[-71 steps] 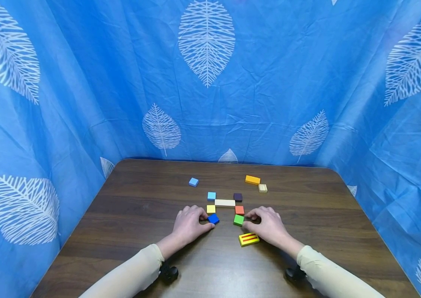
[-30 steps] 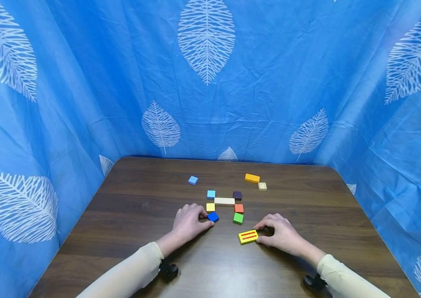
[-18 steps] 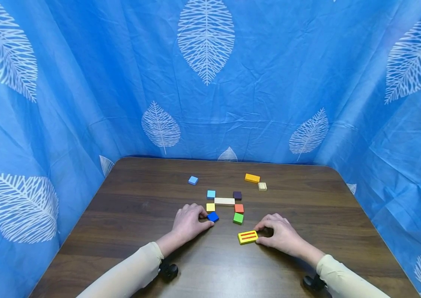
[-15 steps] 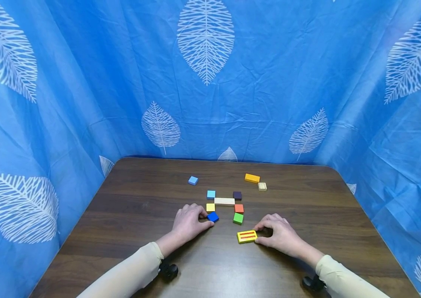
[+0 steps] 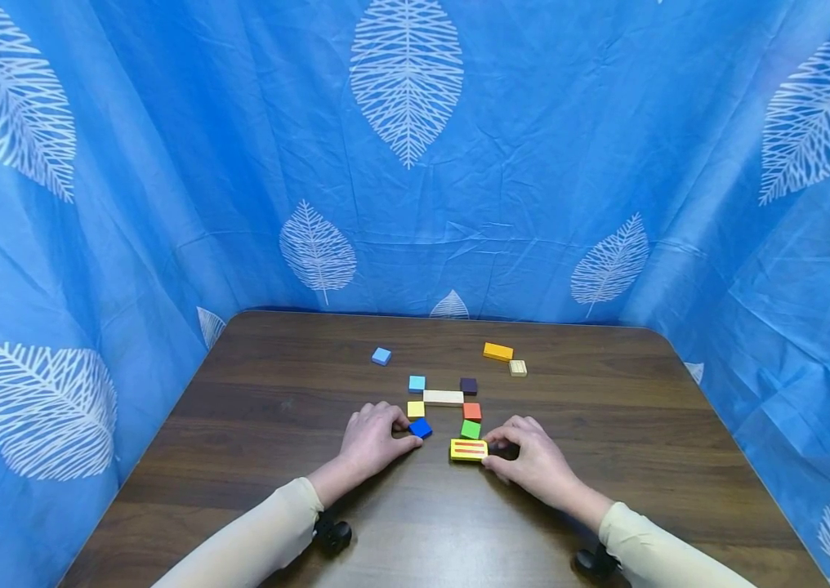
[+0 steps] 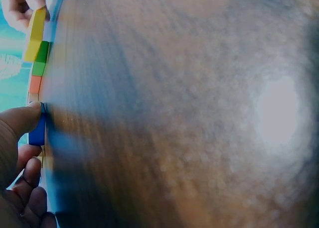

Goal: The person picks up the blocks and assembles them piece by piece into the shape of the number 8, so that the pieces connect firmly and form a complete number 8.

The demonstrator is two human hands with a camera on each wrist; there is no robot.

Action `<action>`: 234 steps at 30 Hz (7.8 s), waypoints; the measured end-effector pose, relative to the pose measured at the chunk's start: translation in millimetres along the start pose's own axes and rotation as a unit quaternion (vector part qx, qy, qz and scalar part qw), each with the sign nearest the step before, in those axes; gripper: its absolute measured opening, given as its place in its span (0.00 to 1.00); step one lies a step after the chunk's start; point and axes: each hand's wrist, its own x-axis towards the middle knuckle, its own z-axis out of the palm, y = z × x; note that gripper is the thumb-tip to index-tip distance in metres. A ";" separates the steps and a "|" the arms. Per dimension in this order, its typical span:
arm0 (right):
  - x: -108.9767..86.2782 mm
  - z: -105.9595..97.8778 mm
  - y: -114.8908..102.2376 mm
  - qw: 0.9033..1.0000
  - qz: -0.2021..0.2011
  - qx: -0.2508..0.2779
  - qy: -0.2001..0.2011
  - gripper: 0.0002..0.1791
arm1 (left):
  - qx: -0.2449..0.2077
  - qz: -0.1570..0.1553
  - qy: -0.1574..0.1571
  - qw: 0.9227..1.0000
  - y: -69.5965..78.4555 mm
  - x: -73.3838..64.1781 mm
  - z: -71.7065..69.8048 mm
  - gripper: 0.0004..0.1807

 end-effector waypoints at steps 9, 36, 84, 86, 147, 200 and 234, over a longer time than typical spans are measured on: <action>10.9 13.4 -16.7 0.997 -0.038 -0.067 0.017 0.14 | 0.002 0.004 0.002 1.000 0.7 0.7 0.1 0.16; 15.5 20.9 -19.9 0.995 -0.038 -0.090 0.001 0.14 | -0.006 0.001 0.004 1.000 0.5 -1.7 -1.1 0.18; 25.5 23.5 -24.2 0.996 -0.011 -0.091 -0.002 0.14 | -0.015 0.006 0.012 1.000 -0.3 -1.0 -1.5 0.15; 25.9 23.3 -24.2 0.996 -0.010 -0.092 -0.002 0.14 | -0.013 0.007 0.014 1.000 -0.2 -1.0 -1.6 0.15; 26.2 17.4 -8.4 0.992 0.085 -0.094 -0.001 0.16 | -0.013 0.000 0.017 1.000 -0.8 -3.2 -0.3 0.16; 17.6 -7.0 4.2 0.994 0.089 -0.068 0.016 0.16 | -0.024 -0.029 0.015 0.999 -14.1 -9.2 -29.5 0.21; 43.9 -55.0 28.7 0.990 0.115 -0.052 0.066 0.29 | -0.057 -0.031 0.028 0.997 -24.4 26.7 -60.5 0.27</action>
